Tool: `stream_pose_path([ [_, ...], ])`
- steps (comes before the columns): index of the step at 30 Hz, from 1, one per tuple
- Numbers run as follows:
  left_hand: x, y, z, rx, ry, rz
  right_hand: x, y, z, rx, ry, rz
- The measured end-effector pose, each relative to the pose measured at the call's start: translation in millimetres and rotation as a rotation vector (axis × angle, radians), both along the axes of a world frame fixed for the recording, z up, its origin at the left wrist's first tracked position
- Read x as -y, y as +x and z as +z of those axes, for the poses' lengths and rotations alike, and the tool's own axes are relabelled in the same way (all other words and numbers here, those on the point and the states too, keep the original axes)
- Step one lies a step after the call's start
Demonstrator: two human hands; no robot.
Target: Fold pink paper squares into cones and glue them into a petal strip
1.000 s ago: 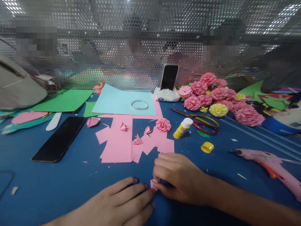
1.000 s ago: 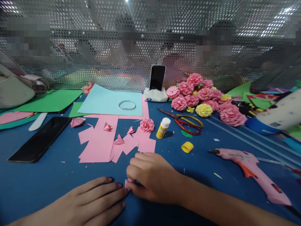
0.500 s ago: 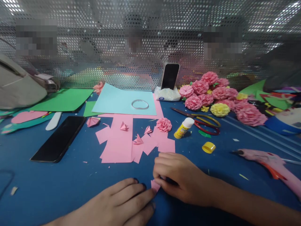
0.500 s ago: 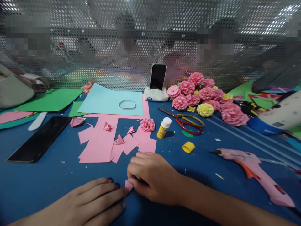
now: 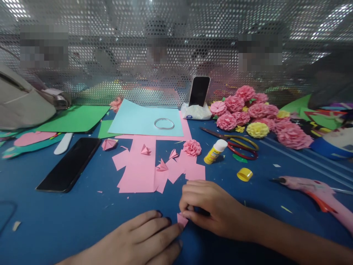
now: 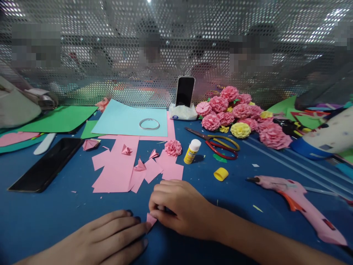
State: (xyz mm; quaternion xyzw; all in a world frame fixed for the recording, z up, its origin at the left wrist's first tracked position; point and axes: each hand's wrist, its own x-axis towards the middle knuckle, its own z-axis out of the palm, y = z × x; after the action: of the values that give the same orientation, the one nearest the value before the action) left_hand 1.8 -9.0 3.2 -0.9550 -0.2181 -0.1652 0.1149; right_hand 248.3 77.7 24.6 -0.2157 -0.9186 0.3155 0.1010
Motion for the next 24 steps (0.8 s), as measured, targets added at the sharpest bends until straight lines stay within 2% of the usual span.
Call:
stream_pose_path([
  [5,0.4,-1.5,-3.7,0.005,0.003,-0.007,0.2,-1.4,-0.6,-0.006,0.039,-0.011],
  [8,0.1,-2.1,-5.9,0.018,0.01,-0.016,0.4,10.5,3.5,-0.158,0.161,-0.114],
  [10,-0.8,-1.9,-6.3,0.027,0.011,-0.025,-1.3,25.8,8.1,-0.34,0.237,-0.276],
  [13,-2.4,-0.3,-5.2,0.044,0.009,-0.026,-10.2,51.0,13.8,-0.564,0.274,-0.613],
  [14,-2.6,0.4,-4.8,0.049,0.014,-0.029,-15.0,57.6,14.2,-0.617,0.279,-0.762],
  [16,-2.3,1.6,-4.1,0.043,0.027,-0.027,-26.2,66.1,11.8,-0.589,0.241,-0.897],
  [17,-1.8,2.0,-3.9,0.036,0.03,-0.021,-31.8,67.8,9.1,-0.501,0.199,-0.903],
  [19,-0.5,2.3,-3.4,0.031,0.032,-0.006,-41.3,66.9,2.1,-0.299,0.172,-0.824],
  [20,0.2,2.2,-3.1,0.036,0.028,-0.001,-44.6,64.7,-1.3,-0.26,0.173,-0.809],
  [24,1.7,1.3,0.3,0.052,0.003,-0.005,-47.6,51.6,-5.1,-0.117,0.286,-0.714],
])
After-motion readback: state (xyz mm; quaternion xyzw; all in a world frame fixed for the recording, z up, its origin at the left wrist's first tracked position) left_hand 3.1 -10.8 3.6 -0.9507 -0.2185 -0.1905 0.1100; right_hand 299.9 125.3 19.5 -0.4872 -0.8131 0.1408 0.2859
